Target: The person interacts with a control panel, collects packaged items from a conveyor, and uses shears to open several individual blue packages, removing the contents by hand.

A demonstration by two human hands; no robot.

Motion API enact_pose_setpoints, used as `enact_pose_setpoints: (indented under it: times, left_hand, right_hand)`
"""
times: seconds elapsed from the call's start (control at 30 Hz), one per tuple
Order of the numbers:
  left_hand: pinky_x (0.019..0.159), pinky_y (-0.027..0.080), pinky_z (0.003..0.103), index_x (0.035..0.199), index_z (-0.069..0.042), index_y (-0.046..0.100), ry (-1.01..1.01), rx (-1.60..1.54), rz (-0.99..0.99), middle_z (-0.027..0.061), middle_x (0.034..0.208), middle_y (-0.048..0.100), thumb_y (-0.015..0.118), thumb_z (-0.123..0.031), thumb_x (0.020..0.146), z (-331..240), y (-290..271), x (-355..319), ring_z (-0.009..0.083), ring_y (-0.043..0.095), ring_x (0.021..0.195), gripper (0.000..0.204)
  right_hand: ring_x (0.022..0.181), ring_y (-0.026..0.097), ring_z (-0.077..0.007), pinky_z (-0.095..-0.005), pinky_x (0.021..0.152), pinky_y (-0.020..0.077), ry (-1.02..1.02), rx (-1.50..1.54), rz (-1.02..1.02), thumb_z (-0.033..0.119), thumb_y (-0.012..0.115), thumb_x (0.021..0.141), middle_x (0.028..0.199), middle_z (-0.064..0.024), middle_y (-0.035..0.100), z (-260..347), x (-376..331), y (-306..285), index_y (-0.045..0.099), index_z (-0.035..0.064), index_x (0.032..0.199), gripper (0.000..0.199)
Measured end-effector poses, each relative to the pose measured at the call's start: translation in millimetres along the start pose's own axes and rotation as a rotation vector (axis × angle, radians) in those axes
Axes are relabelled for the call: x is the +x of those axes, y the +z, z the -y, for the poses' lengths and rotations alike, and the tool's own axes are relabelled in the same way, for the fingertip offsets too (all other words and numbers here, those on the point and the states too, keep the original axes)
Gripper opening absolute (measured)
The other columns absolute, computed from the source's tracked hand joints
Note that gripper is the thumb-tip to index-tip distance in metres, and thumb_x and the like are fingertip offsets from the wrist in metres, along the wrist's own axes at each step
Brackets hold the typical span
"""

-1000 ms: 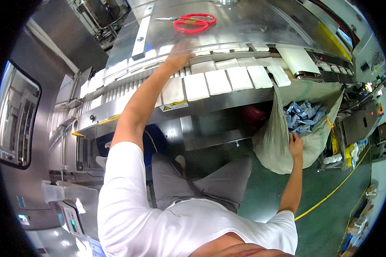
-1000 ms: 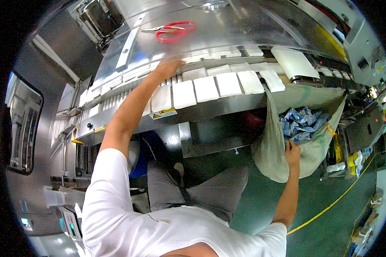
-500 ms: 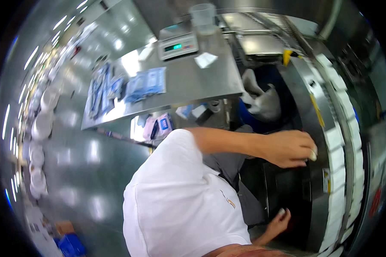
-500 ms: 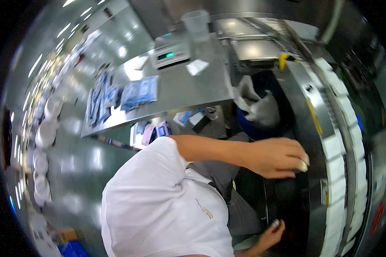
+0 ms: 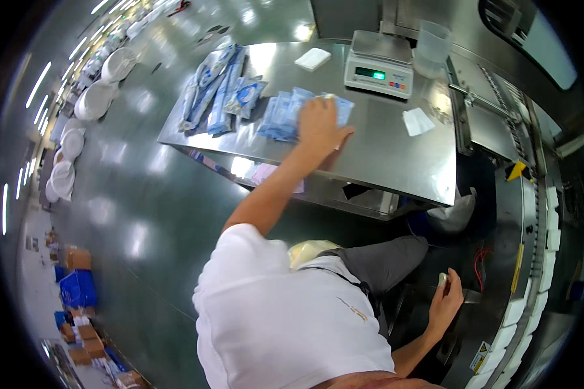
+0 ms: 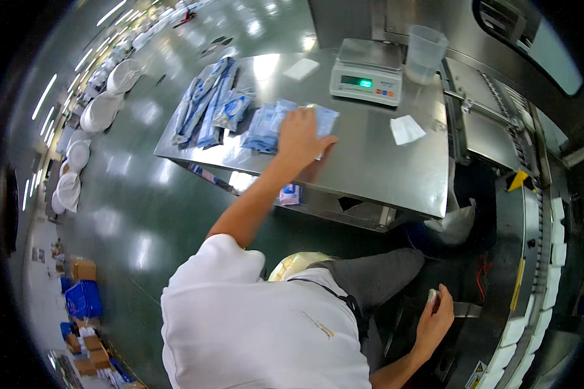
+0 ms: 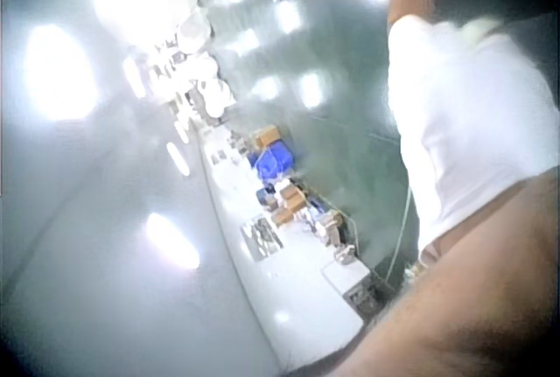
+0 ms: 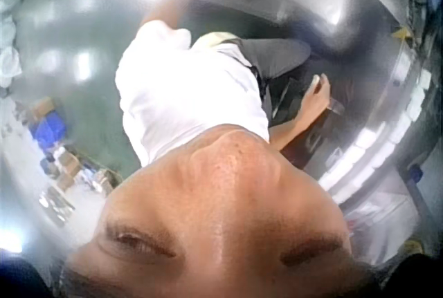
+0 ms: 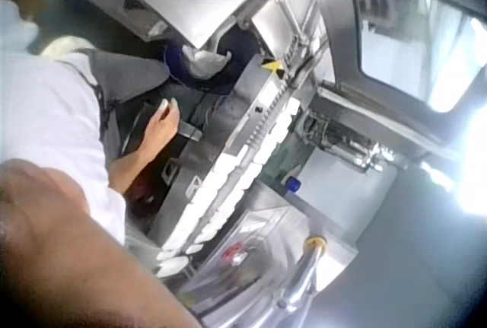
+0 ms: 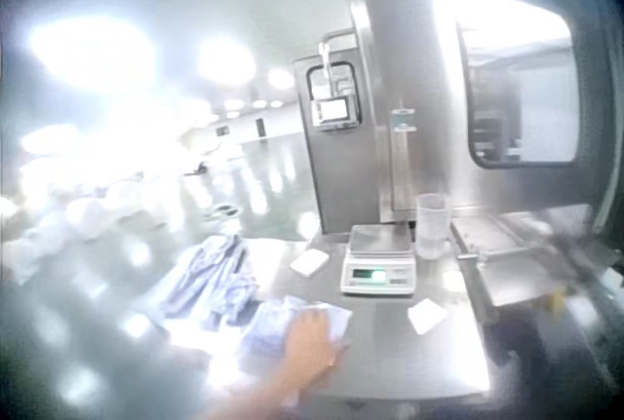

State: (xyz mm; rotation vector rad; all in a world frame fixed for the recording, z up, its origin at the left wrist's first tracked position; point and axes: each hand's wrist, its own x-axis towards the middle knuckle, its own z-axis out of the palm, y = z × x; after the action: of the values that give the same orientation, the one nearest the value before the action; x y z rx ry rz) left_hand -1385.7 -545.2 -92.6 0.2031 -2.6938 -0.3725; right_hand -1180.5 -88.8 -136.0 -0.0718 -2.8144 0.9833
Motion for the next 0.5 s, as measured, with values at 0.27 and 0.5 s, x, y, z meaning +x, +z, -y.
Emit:
enact_pose_setpoints:
  times: [0.27,0.5]
  left_hand:
    - [0.107,0.046,0.040,0.146,-0.001,0.048,0.337,-0.745,0.410,0.0212,0.133,0.061,0.081,-0.018,0.074,-47,11,1,0.0337,0.061,0.124,0.080]
    - [0.108,0.044,0.046,0.149,-0.004,0.044,1.105,-0.819,0.750,0.0209,0.138,0.051,0.083,-0.012,0.070,-218,2,-107,0.0383,0.054,0.127,0.089]
  right_hand:
    - [0.092,0.072,-0.0277,-0.0347,0.081,0.0576,-0.135,0.216,0.052,0.001,0.069,0.088,0.110,-0.0150,0.072,48,20,31,0.067,0.0048,0.126,0.038]
    - [0.087,0.065,-0.0184,-0.0353,0.079,0.0542,0.183,0.717,-0.101,0.030,0.072,0.096,0.098,-0.0143,0.070,59,2,-17,0.062,-0.0004,0.124,0.043]
